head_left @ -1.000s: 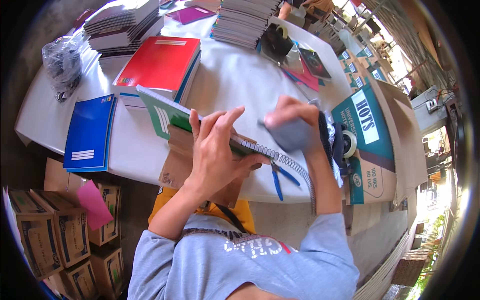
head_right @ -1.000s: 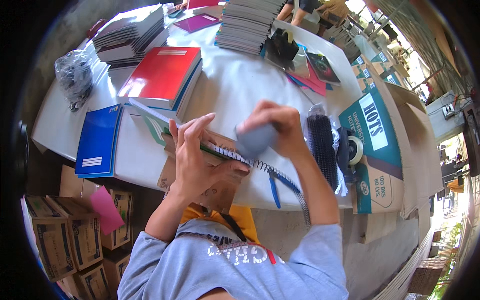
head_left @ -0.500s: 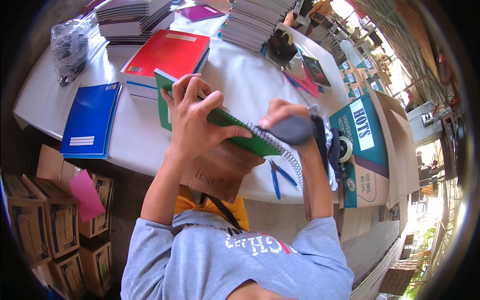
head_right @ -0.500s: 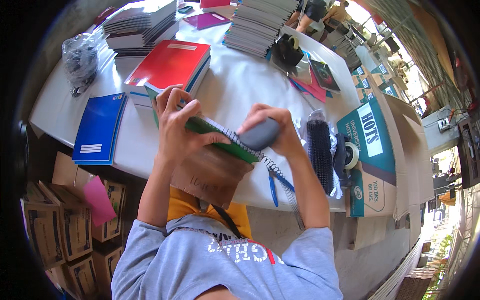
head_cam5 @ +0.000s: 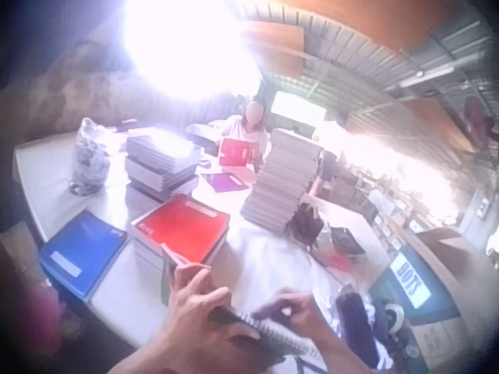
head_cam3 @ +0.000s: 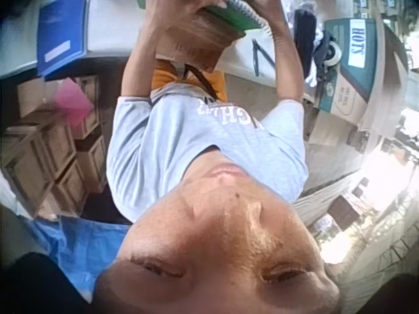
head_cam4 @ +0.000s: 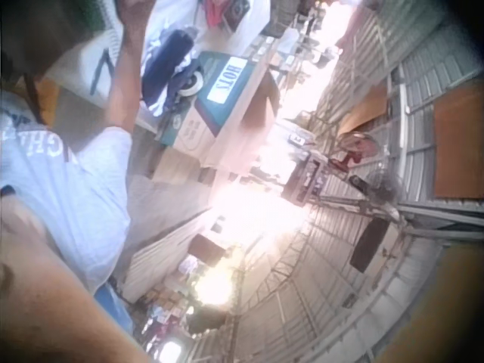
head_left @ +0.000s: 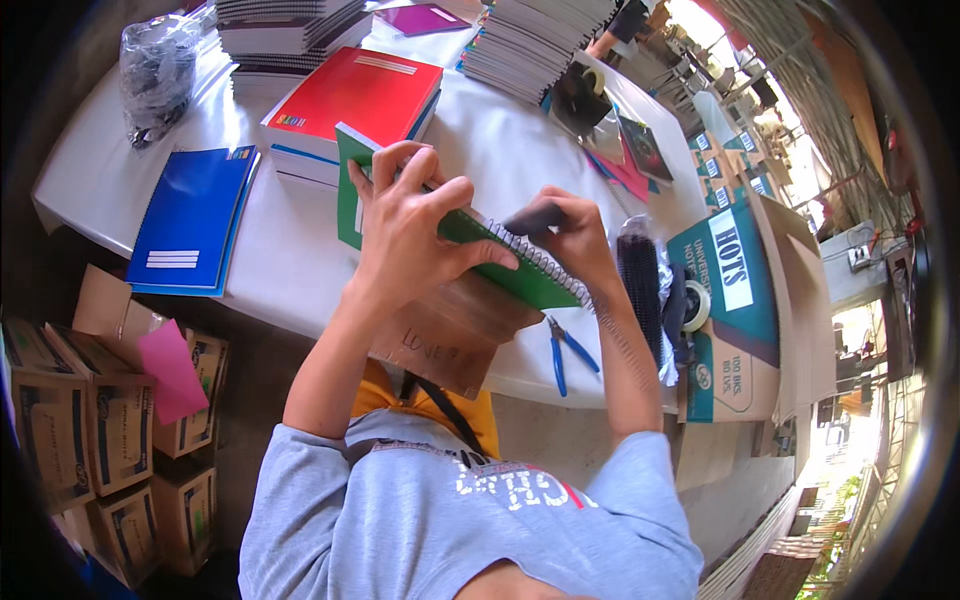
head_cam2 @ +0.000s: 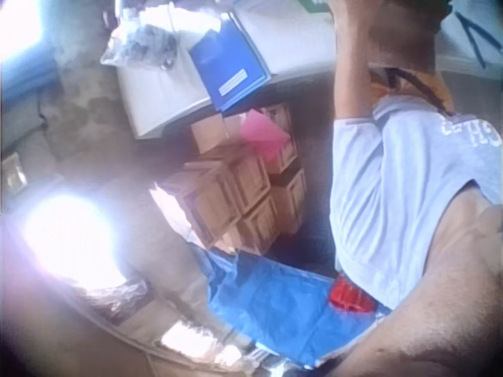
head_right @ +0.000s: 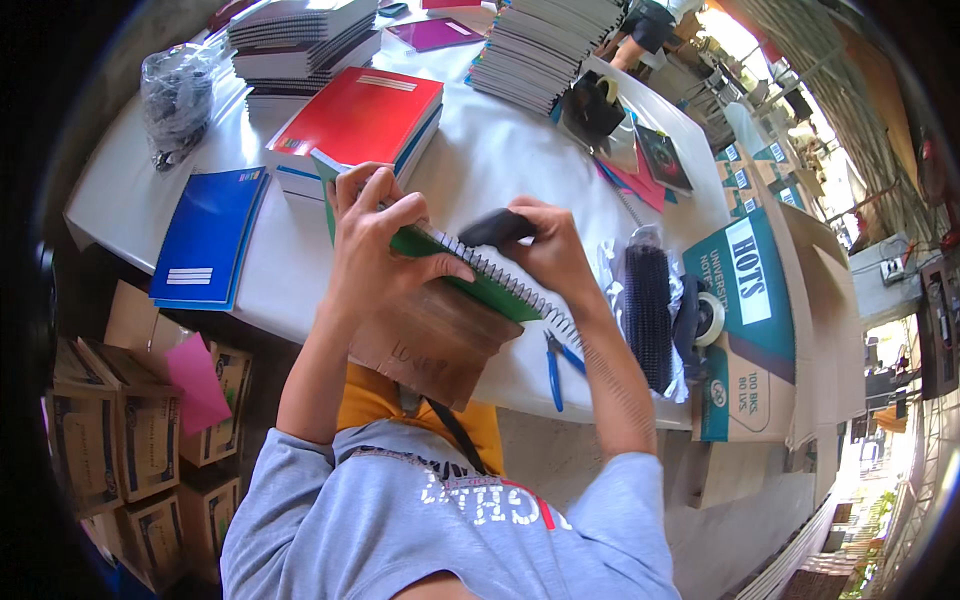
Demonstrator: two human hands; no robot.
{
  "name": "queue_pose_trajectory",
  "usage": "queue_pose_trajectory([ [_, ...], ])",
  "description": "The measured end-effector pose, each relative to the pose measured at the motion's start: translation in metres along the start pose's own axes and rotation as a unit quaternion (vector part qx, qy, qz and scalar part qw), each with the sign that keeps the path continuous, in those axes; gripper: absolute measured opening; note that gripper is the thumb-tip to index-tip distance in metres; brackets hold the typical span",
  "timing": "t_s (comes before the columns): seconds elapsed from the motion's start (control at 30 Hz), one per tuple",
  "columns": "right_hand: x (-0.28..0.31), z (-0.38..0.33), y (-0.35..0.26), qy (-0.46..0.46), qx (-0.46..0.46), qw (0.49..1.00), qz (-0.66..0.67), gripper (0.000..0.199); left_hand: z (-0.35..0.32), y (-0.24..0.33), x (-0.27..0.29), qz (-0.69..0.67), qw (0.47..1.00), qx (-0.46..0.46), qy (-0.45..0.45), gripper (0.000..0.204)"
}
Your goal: The person places spiral notebooks onto a wooden stand one by one, manually threads a plastic spiral through the punched holes of each notebook, and then uses a blue tool to cut the excess plastic from the ends.
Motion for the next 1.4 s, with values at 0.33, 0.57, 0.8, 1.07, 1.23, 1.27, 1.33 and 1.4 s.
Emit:
queue_pose_trajectory([
  [0.33,0.008,0.011,-0.017,0.071,0.148,0.981,0.102,0.023,0.0,-0.003,0.003,-0.027,0.999,0.028,0.017,0.062],
  [0.57,0.001,0.016,-0.011,0.117,0.119,0.985,0.046,0.024,0.0,-0.026,0.017,0.022,0.997,0.058,0.048,0.068],
  [0.8,-0.01,0.04,-0.027,0.044,0.19,0.976,0.098,0.023,0.007,-0.041,0.017,0.005,0.999,-0.002,0.038,0.065],
  [1.07,-0.018,0.061,-0.029,-0.022,0.143,0.989,-0.032,0.027,0.009,-0.045,0.015,-0.011,0.999,0.001,0.041,0.062],
  [1.23,-0.008,0.05,-0.011,0.025,0.133,0.987,0.082,0.022,0.009,-0.04,0.018,-0.027,0.999,-0.005,0.047,0.06],
  [1.27,-0.017,0.057,-0.031,-0.071,0.222,0.972,0.039,0.021,0.007,-0.043,0.018,-0.029,0.998,-0.004,0.054,0.06],
  [1.33,-0.02,0.065,-0.023,-0.059,0.123,0.982,-0.133,0.02,0.01,-0.043,0.017,-0.03,0.998,-0.014,0.049,0.061],
  [1.4,-0.007,0.071,-0.004,0.025,0.028,0.976,-0.215,0.022,0.011,-0.047,0.019,-0.026,0.998,-0.025,0.058,0.062],
])
Point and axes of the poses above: each hand's wrist, its own z-axis towards the middle knuckle, its own x-axis out of the back of the hand, y = z × x, the point moved 4 cm from there along z, towards the middle knuckle, and after that the axes turned 14 degrees about -y, right-handed, at the moved point
